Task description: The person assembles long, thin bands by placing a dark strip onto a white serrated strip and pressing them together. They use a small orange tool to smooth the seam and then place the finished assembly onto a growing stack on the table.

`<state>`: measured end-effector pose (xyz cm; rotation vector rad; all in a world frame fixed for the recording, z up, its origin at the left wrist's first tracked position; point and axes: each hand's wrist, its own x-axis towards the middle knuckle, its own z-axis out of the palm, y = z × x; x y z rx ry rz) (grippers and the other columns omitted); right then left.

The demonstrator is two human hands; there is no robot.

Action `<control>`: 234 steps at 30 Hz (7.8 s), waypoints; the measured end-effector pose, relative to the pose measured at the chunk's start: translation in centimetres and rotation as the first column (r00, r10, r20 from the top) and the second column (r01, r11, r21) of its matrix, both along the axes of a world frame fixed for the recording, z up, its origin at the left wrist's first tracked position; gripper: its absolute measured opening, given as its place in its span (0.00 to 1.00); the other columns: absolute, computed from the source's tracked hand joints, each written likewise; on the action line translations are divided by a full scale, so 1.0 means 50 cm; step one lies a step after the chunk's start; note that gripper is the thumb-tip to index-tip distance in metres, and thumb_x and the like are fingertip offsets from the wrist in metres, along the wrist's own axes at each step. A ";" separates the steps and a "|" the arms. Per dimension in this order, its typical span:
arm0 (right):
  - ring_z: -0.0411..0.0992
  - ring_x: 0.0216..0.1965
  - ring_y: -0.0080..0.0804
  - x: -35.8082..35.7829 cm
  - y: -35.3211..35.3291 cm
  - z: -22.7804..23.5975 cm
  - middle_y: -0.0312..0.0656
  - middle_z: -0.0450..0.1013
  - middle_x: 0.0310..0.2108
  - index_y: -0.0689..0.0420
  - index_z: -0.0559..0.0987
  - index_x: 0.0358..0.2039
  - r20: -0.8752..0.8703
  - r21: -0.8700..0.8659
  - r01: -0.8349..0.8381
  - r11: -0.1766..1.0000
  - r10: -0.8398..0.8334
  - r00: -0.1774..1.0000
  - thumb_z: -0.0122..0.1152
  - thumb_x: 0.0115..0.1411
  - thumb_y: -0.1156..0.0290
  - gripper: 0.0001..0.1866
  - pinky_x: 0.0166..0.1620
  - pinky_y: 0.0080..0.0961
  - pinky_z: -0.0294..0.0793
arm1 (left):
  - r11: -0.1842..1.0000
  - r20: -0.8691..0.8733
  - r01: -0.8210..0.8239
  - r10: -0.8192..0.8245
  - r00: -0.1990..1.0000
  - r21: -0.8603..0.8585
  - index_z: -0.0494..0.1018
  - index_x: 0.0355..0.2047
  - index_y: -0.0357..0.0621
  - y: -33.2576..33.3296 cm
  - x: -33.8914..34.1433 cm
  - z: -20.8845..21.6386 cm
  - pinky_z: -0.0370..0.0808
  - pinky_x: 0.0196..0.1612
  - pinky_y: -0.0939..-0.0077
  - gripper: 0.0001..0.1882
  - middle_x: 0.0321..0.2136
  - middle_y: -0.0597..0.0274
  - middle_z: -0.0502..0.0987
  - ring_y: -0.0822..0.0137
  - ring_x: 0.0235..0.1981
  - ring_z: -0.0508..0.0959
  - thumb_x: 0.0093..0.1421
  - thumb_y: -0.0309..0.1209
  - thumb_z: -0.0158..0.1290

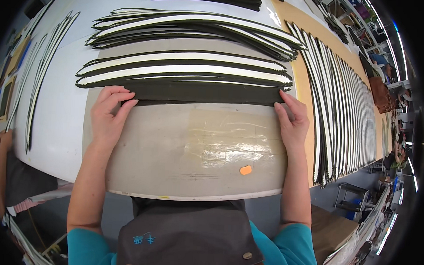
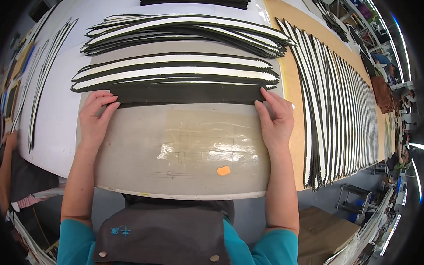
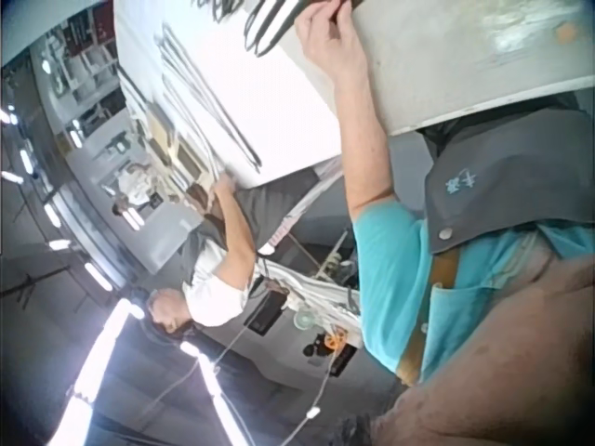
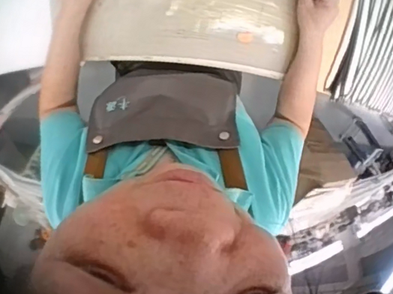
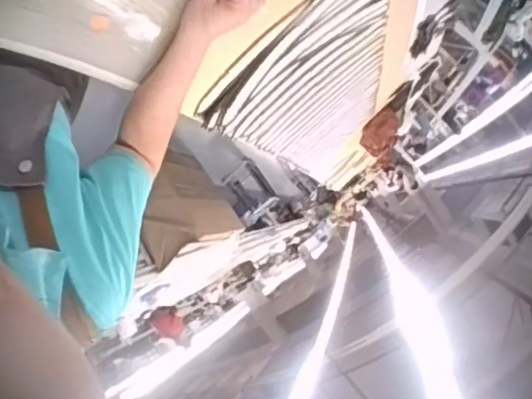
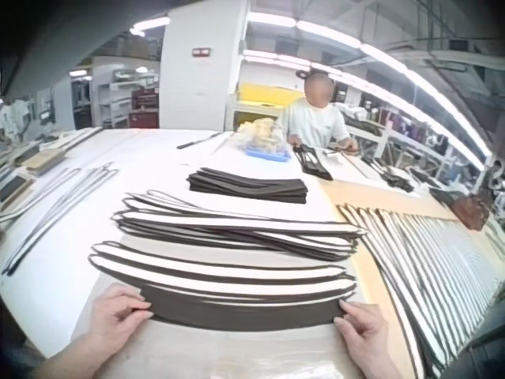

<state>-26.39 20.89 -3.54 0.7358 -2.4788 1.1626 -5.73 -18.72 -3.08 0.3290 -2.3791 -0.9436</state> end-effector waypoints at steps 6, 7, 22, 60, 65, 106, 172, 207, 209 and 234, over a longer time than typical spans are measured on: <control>0.72 0.51 0.38 0.005 0.004 0.009 0.41 0.78 0.50 0.51 0.84 0.54 -0.001 0.083 0.012 0.997 -0.012 1.000 0.78 0.51 0.71 0.27 0.57 0.33 0.72 | 0.996 0.111 -0.075 0.079 0.991 -0.040 0.80 0.47 0.42 0.007 0.000 0.020 0.73 0.50 0.75 0.23 0.46 0.63 0.75 0.66 0.45 0.75 0.50 0.24 0.70; 0.72 0.52 0.38 0.005 0.005 0.008 0.42 0.78 0.51 0.50 0.83 0.55 0.007 0.070 0.024 0.997 -0.025 1.000 0.79 0.51 0.71 0.29 0.57 0.34 0.72 | 0.994 0.181 -0.107 0.104 0.978 0.007 0.79 0.51 0.43 0.011 0.000 0.026 0.72 0.50 0.75 0.26 0.47 0.64 0.74 0.66 0.44 0.74 0.49 0.24 0.71; 0.74 0.50 0.32 -0.002 0.008 0.001 0.41 0.77 0.48 0.50 0.80 0.59 0.159 0.086 0.031 0.996 -0.045 0.986 0.74 0.57 0.75 0.28 0.57 0.29 0.72 | 0.983 0.330 0.081 -0.133 0.935 0.167 0.77 0.56 0.44 -0.008 -0.011 0.058 0.72 0.46 0.77 0.29 0.45 0.65 0.70 0.68 0.41 0.70 0.51 0.27 0.70; 0.73 0.54 0.41 0.002 0.001 0.011 0.42 0.79 0.52 0.53 0.87 0.40 -0.100 0.008 0.052 0.999 -0.051 0.994 0.73 0.54 0.75 0.12 0.58 0.35 0.72 | 0.956 0.423 0.279 -0.218 0.879 -0.087 0.78 0.42 0.46 0.019 -0.272 0.054 0.75 0.53 0.66 0.23 0.42 0.59 0.75 0.60 0.47 0.76 0.48 0.36 0.74; 0.72 0.54 0.41 0.003 -0.003 0.011 0.41 0.79 0.52 0.52 0.87 0.40 -0.068 0.009 0.055 0.998 -0.054 0.996 0.73 0.54 0.75 0.11 0.59 0.35 0.72 | 0.928 0.478 0.351 -0.255 0.840 -0.122 0.78 0.41 0.45 0.004 -0.281 0.059 0.75 0.52 0.66 0.22 0.42 0.60 0.74 0.61 0.46 0.76 0.48 0.36 0.73; 0.68 0.64 0.41 -0.055 0.031 -0.030 0.44 0.75 0.60 0.56 0.83 0.51 -0.063 -0.019 -0.105 0.994 0.104 0.993 0.64 0.64 0.72 0.15 0.67 0.37 0.64 | 0.840 0.400 0.123 0.119 0.909 -0.529 0.76 0.48 0.46 0.105 -0.217 0.095 0.64 0.61 0.58 0.26 0.45 0.57 0.79 0.56 0.55 0.75 0.54 0.48 0.67; 0.72 0.58 0.48 0.086 -0.413 0.085 0.48 0.77 0.56 0.59 0.81 0.53 0.094 0.431 -0.561 0.707 0.583 0.807 0.59 0.69 0.56 0.21 0.62 0.41 0.70 | 0.981 -0.060 0.027 -0.040 0.997 -0.194 0.80 0.48 0.49 -0.097 -0.143 -0.031 0.67 0.57 0.60 0.25 0.39 0.61 0.77 0.54 0.48 0.75 0.48 0.19 0.61; 0.74 0.56 0.50 0.098 -0.411 0.084 0.52 0.74 0.60 0.61 0.81 0.52 0.121 0.468 -0.549 0.692 0.566 0.816 0.57 0.69 0.50 0.26 0.60 0.42 0.73 | 0.948 0.056 -0.139 0.162 0.985 -0.286 0.83 0.43 0.51 -0.102 -0.088 0.105 0.72 0.46 0.64 0.20 0.32 0.66 0.78 0.60 0.38 0.78 0.49 0.36 0.71; 0.71 0.60 0.50 0.095 -0.404 0.098 0.52 0.73 0.60 0.60 0.80 0.55 0.195 0.417 -0.562 0.715 0.533 0.823 0.59 0.68 0.52 0.25 0.64 0.42 0.70 | 0.984 0.119 -0.086 0.105 0.987 -0.155 0.83 0.44 0.50 -0.074 -0.086 0.153 0.74 0.42 0.64 0.21 0.32 0.65 0.78 0.59 0.37 0.78 0.50 0.39 0.71; 0.79 0.42 0.22 0.138 0.032 0.112 0.38 0.81 0.39 0.63 0.75 0.58 0.595 -0.621 0.093 0.778 0.391 0.702 0.66 0.65 0.75 0.22 0.46 0.16 0.74 | 0.962 0.385 0.215 -0.137 0.913 -0.168 0.82 0.46 0.41 -0.007 0.201 0.127 0.72 0.36 0.62 0.30 0.27 0.53 0.77 0.49 0.30 0.76 0.45 0.44 0.72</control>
